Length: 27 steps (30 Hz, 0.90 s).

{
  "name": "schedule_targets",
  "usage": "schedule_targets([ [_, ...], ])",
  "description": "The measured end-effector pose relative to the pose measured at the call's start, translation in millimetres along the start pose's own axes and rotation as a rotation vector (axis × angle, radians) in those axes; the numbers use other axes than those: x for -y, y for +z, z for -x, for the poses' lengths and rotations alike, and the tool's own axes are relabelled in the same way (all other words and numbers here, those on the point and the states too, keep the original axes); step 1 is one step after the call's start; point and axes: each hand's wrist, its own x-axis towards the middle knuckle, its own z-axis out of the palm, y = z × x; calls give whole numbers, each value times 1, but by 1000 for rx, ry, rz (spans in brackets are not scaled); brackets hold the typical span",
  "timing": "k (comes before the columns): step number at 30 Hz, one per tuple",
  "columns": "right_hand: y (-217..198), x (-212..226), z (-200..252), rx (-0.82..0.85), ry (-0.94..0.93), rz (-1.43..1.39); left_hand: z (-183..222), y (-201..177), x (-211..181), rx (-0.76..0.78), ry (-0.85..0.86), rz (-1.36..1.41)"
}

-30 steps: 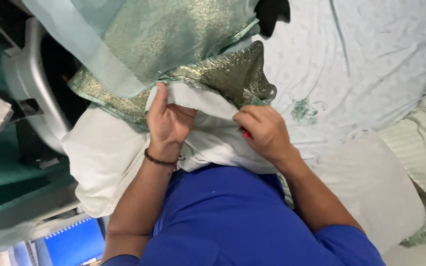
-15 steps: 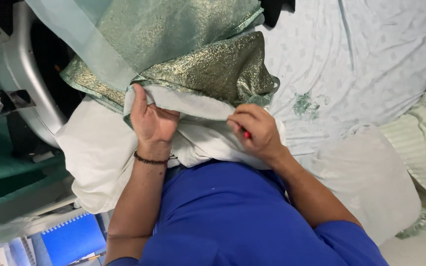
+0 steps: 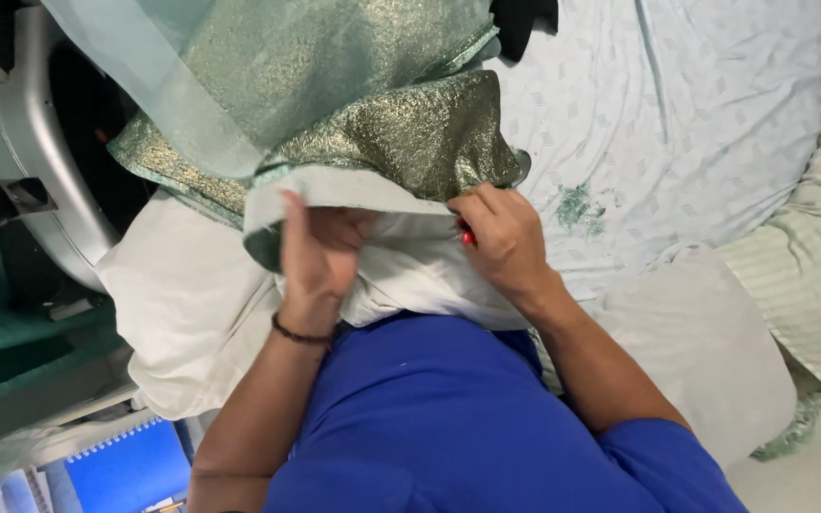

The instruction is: Cutting and trimming the edges of a green fabric piece using red scissors.

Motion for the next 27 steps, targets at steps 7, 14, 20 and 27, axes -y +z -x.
schedule_targets([
  [7,1,28,-8,-161,-150,148,32,3,59,171,-64,-195],
  [14,-33,52,-30,-287,-174,-3,18,58,53,-155,-114,-74],
  [20,-49,44,-24,-276,-89,-80,3,56,45,173,-129,42],
  [27,-65,39,-7,-158,231,-400,6,31,54,89,-154,30],
])
